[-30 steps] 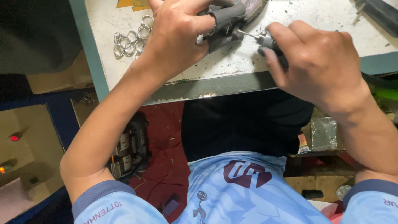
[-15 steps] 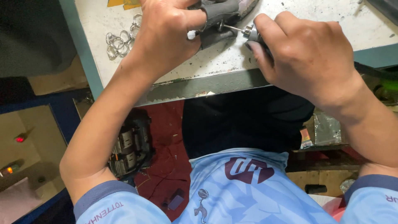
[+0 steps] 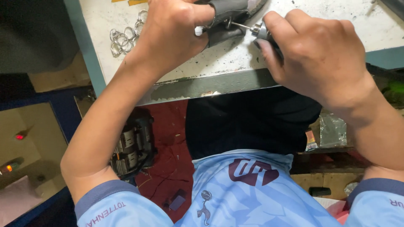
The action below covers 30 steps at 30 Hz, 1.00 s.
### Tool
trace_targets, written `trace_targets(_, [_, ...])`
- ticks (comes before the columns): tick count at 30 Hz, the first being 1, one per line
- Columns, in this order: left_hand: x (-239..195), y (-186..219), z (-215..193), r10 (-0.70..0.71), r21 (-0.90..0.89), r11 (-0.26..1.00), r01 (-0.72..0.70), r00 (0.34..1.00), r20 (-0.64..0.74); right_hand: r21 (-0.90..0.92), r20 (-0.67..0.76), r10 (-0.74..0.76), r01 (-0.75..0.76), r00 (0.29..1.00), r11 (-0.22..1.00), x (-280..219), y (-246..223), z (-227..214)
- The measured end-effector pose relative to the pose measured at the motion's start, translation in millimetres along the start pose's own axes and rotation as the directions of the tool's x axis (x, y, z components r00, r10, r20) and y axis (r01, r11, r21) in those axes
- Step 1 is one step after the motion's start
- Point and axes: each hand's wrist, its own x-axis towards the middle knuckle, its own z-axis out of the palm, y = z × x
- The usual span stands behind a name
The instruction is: The person uses a rotary polishing tool to smooth and polish small metal rings held in a gray holder. They repeatedly pick up rings from a pile on the workbench, polish them, and place them on a circular stand. The person also briefly adjusts the rotary tool during the process.
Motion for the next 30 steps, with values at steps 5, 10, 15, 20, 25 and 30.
trace_targets(5, [-2.0, -3.1, 3.7, -0.025, -0.010, 1.000, 0.026, 0.999, 0.044, -0.022, -0.010, 0.002, -0.003, 1.000, 1.000, -0.4, 0.2, 0.4])
trace_targets(10, [-0.8, -1.7, 1.3, 0.000, -0.030, 1.000, 0.001, 0.999, 0.043, 0.001, 0.004, -0.001, 0.001, 1.000, 1.000, 0.5, 0.7, -1.2])
trace_targets(15, [-0.8, -1.8, 2.7, 0.001, -0.025, 1.000, 0.000, 1.000, 0.021, -0.008, 0.007, 0.001, -0.001, 1.000, 1.000, -0.9, 0.4, -2.4])
trace_targets(20, [-2.6, -3.9, 4.6, -0.006, -0.010, 1.000, 0.006, 0.999, 0.053, -0.022, 0.015, 0.006, -0.006, 1.000, 1.000, -1.0, -0.5, -0.4])
trace_targets(25, [-4.2, -4.4, 4.7, -0.034, -0.015, 0.999, 0.035, 0.997, 0.062, -0.014, 0.015, 0.003, -0.002, 1.000, 1.000, -1.7, 0.3, -2.3])
trace_targets(30, [-1.8, -2.6, 4.3, 0.010, -0.004, 1.000, -0.010, 1.000, 0.023, -0.024, 0.019, 0.013, -0.012, 1.000, 1.000, 0.1, -2.5, -1.6])
